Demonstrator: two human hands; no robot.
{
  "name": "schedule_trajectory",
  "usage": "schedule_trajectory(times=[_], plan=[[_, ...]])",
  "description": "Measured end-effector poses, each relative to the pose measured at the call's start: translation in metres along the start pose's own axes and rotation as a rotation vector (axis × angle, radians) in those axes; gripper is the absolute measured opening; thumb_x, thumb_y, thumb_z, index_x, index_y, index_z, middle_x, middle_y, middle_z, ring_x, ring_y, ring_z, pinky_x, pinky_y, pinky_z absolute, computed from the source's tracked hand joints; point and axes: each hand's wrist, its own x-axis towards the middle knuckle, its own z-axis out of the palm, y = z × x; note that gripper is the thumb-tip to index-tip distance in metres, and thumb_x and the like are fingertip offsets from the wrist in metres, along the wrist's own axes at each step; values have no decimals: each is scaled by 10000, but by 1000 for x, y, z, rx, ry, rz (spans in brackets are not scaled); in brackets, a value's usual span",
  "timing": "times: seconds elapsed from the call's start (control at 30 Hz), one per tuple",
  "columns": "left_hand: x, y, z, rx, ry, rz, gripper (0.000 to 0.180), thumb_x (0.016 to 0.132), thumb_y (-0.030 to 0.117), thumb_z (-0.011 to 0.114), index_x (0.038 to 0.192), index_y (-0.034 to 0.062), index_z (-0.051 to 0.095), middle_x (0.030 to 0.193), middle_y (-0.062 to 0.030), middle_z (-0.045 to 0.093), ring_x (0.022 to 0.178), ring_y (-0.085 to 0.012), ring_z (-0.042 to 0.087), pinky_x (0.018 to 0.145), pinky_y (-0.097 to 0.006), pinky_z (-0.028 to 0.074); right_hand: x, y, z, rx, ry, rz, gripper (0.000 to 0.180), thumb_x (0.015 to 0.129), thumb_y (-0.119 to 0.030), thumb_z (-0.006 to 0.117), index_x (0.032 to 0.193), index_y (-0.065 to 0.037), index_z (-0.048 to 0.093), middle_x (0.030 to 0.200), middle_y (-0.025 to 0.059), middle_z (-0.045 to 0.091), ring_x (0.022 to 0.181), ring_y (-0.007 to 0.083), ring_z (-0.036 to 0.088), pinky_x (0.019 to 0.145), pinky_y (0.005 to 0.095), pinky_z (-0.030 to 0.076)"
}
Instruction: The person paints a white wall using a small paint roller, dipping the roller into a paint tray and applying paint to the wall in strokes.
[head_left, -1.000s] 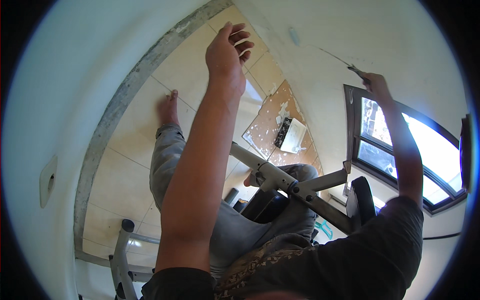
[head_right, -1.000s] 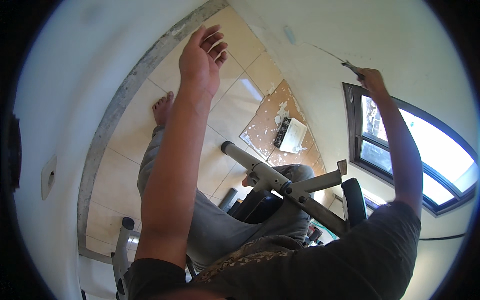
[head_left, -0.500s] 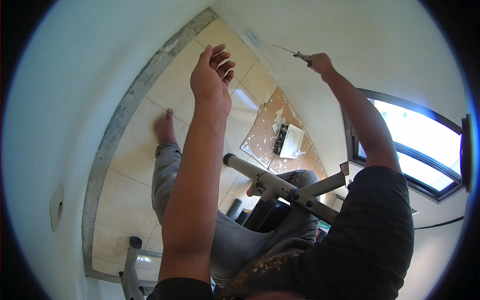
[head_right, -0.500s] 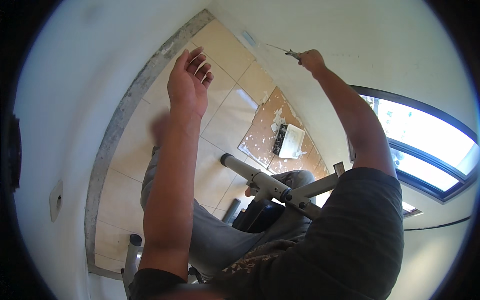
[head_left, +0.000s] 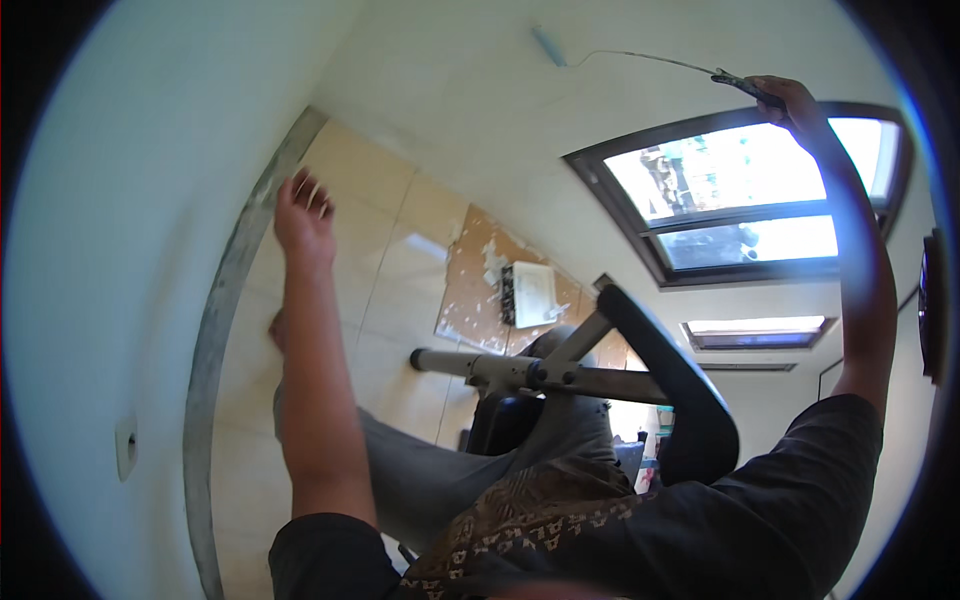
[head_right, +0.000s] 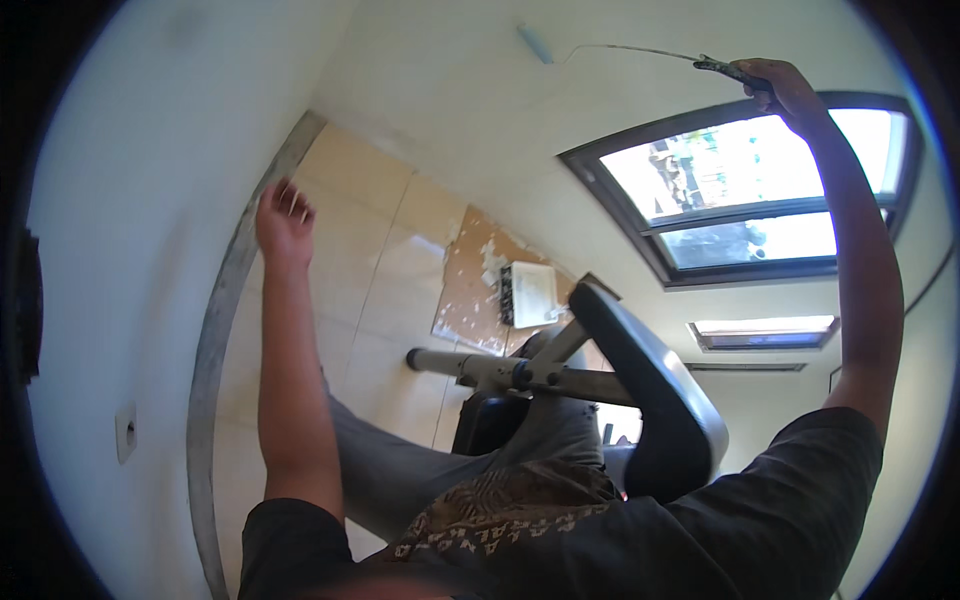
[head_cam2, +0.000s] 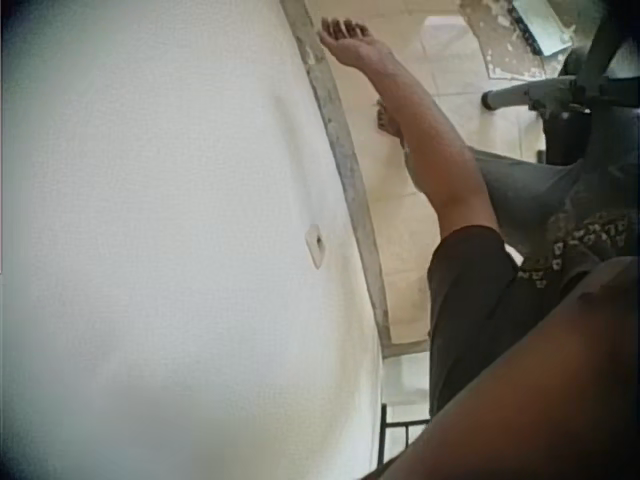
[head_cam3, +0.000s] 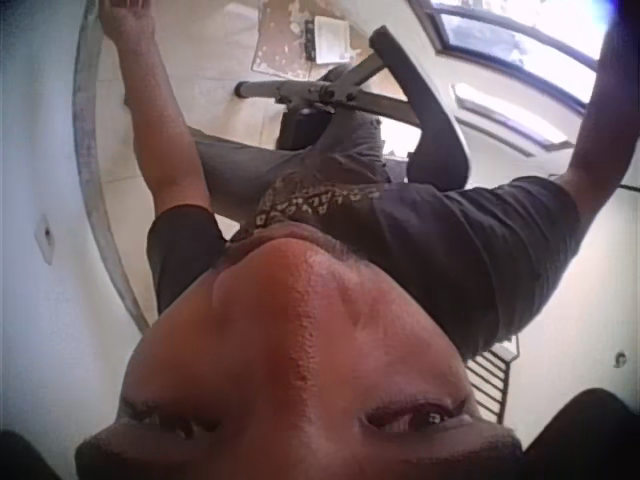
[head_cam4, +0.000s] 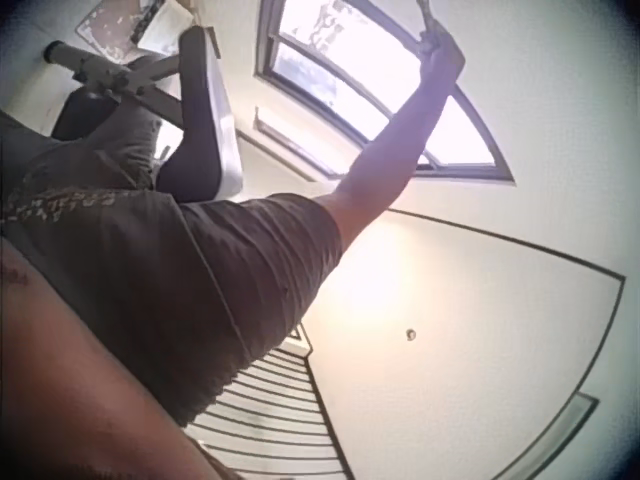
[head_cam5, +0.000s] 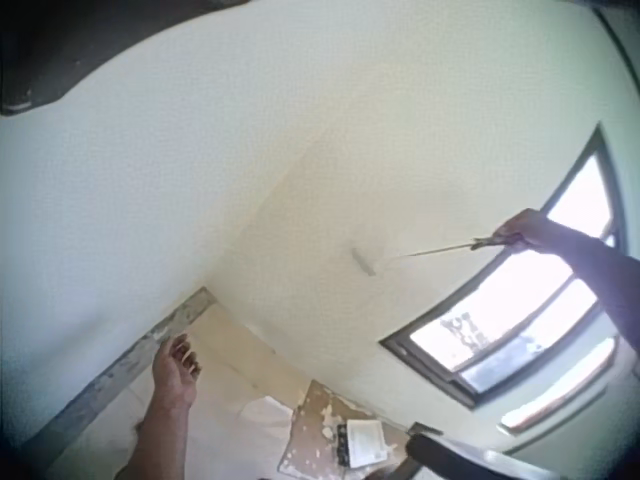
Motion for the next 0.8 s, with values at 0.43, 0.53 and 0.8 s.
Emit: schedule_trajectory(times=[0.43, 0.53, 0.8], plan=[[-5, 25, -17, 102, 85, 108, 296, 971, 408, 586, 1055, 129, 640, 878, 33, 585, 686, -98, 514, 618, -267, 418, -245, -22, -308, -18, 603, -2, 237, 947, -250, 607, 1035, -49, 698, 632, -41, 516, 497, 37, 405, 458, 201, 316], [-11, 22, -15, 183, 88, 102, 355, 949, 442, 607, 1109, 127, 644, 931, 35, 576, 751, -93, 502, 659, -257, 401, -274, -19, -341, -39, 795, 27, 230, 963, -229, 564, 952, -37, 690, 600, -23, 517, 490, 55, 414, 471, 226, 322], [-7, 17, -25, 285, 103, 123, 406, 943, 475, 594, 1176, 146, 633, 1018, 32, 564, 841, -97, 493, 715, -268, 387, -277, 12, -395, -34, 1141, 48, 229, 980, -232, 556, 1004, -44, 683, 645, 14, 587, 460, 70, 408, 451, 230, 345]])
